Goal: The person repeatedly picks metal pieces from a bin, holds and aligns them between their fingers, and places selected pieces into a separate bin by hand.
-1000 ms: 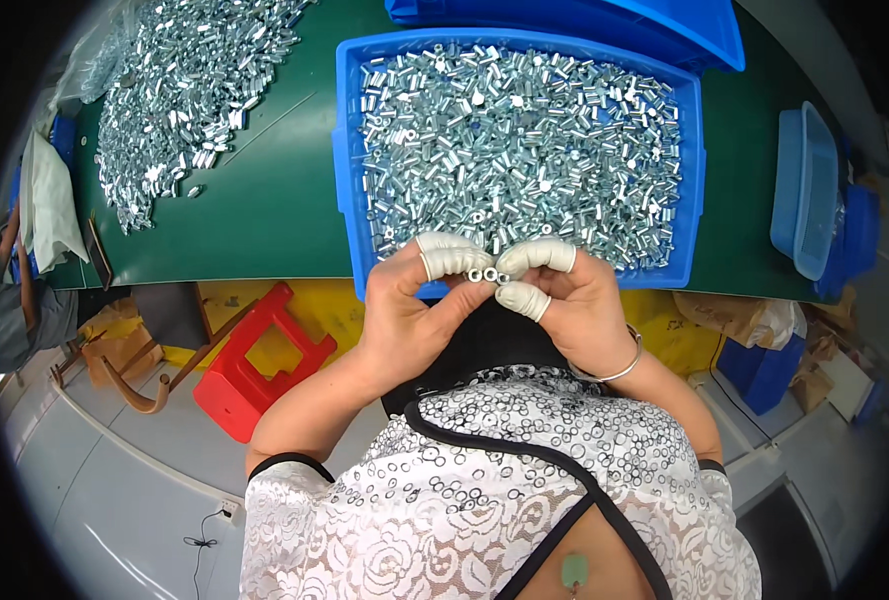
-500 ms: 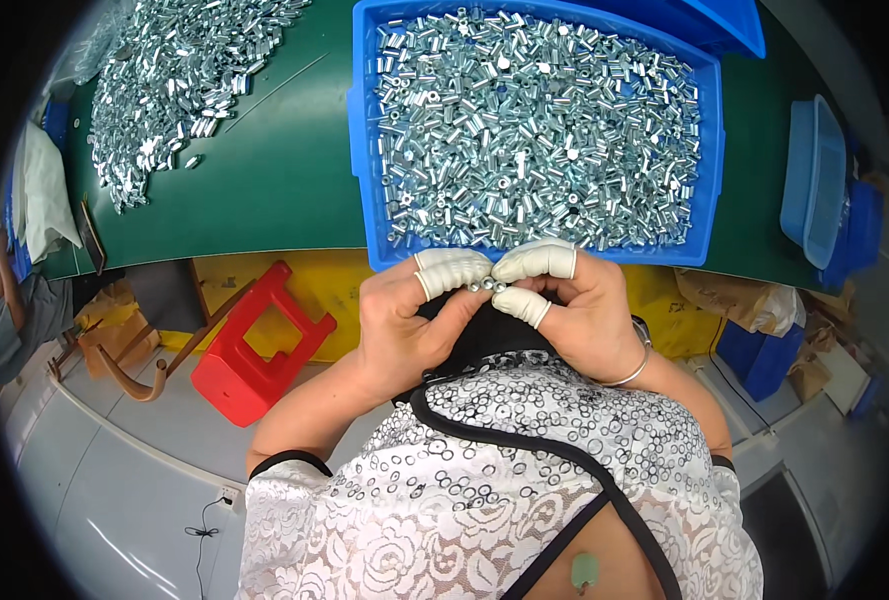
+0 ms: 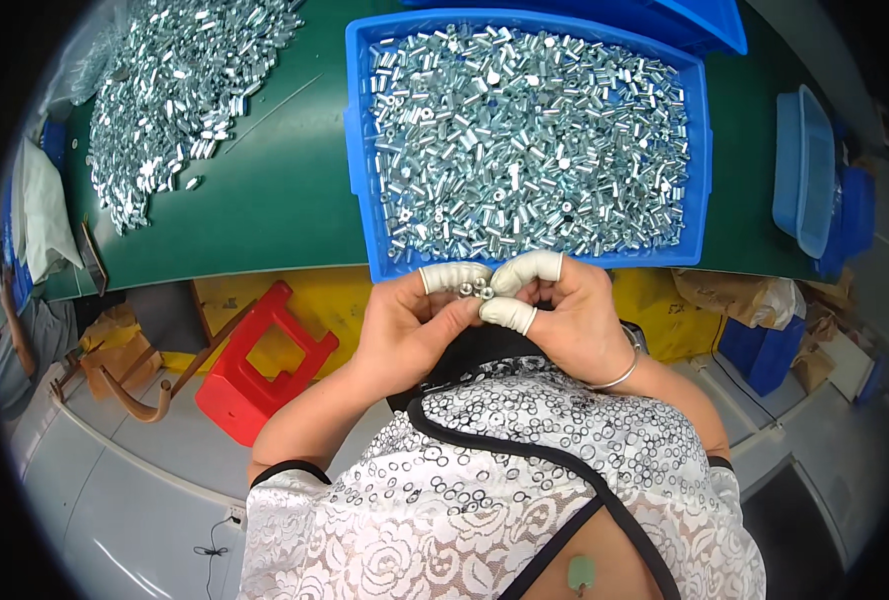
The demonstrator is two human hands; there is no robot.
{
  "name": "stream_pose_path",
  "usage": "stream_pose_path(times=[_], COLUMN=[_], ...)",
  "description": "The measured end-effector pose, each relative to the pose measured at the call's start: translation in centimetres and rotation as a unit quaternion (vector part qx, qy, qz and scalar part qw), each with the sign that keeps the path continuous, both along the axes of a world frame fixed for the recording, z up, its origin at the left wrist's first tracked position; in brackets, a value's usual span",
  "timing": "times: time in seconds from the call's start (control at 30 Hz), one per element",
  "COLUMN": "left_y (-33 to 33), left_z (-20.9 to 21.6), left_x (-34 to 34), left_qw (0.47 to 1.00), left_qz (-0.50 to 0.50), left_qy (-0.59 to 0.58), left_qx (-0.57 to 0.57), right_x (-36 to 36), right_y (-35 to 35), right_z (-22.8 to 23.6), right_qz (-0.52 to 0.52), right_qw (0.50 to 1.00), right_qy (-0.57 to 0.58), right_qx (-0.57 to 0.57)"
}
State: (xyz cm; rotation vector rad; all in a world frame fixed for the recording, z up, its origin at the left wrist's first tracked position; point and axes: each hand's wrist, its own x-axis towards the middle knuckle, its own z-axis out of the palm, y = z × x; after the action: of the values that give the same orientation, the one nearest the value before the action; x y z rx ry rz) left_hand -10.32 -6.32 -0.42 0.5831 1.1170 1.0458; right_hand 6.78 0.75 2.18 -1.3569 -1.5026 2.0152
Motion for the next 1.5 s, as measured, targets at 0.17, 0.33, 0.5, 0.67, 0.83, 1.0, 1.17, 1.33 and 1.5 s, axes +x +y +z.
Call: stream_pose_path(times=[0.17,0.33,0.5,0.67,0.83,1.0,1.17,1.33,1.5], left_y=[3.3,10.9,27.3,38.9,34.8,25.9,24.2,25.9,27.7], left_z=[0.0,1.3,5.3,-1.8,-1.5,-0.8,-4.5,-3.5,-3.4], left_x=[0.4,-0.3,-1.0,-2.4,2.8,5.0,3.3,3.4,3.8], left_qw=[0.910,0.987,0.948,0.895,0.702,0.750,0.718,0.670,0.693], left_qz=[0.000,-0.009,0.007,-0.009,0.085,0.048,-0.093,-0.139,-0.173], left_qy=[-0.339,-0.066,0.281,0.432,0.643,0.595,0.684,0.725,0.696], left_qx=[-0.236,-0.143,0.147,0.115,0.295,0.285,0.089,0.073,0.080], right_x=[1.1,4.1,8.1,11.6,15.7,14.9,8.0,2.3,1.0], right_y=[1.5,2.4,4.5,6.4,9.0,13.1,18.9,21.8,22.3], right_z=[0.9,-0.3,-0.8,-0.9,-2.2,-4.5,-7.3,-9.1,-5.5], right_qz=[0.083,-0.044,-0.103,-0.091,-0.102,-0.046,0.010,0.094,0.192], right_qw=[0.990,0.997,0.994,0.994,0.994,0.995,0.969,0.916,0.837], right_qy=[-0.094,-0.014,0.021,0.062,0.029,0.002,-0.053,-0.220,-0.391], right_qx=[0.065,0.061,0.039,0.020,0.020,0.085,0.241,0.324,0.330])
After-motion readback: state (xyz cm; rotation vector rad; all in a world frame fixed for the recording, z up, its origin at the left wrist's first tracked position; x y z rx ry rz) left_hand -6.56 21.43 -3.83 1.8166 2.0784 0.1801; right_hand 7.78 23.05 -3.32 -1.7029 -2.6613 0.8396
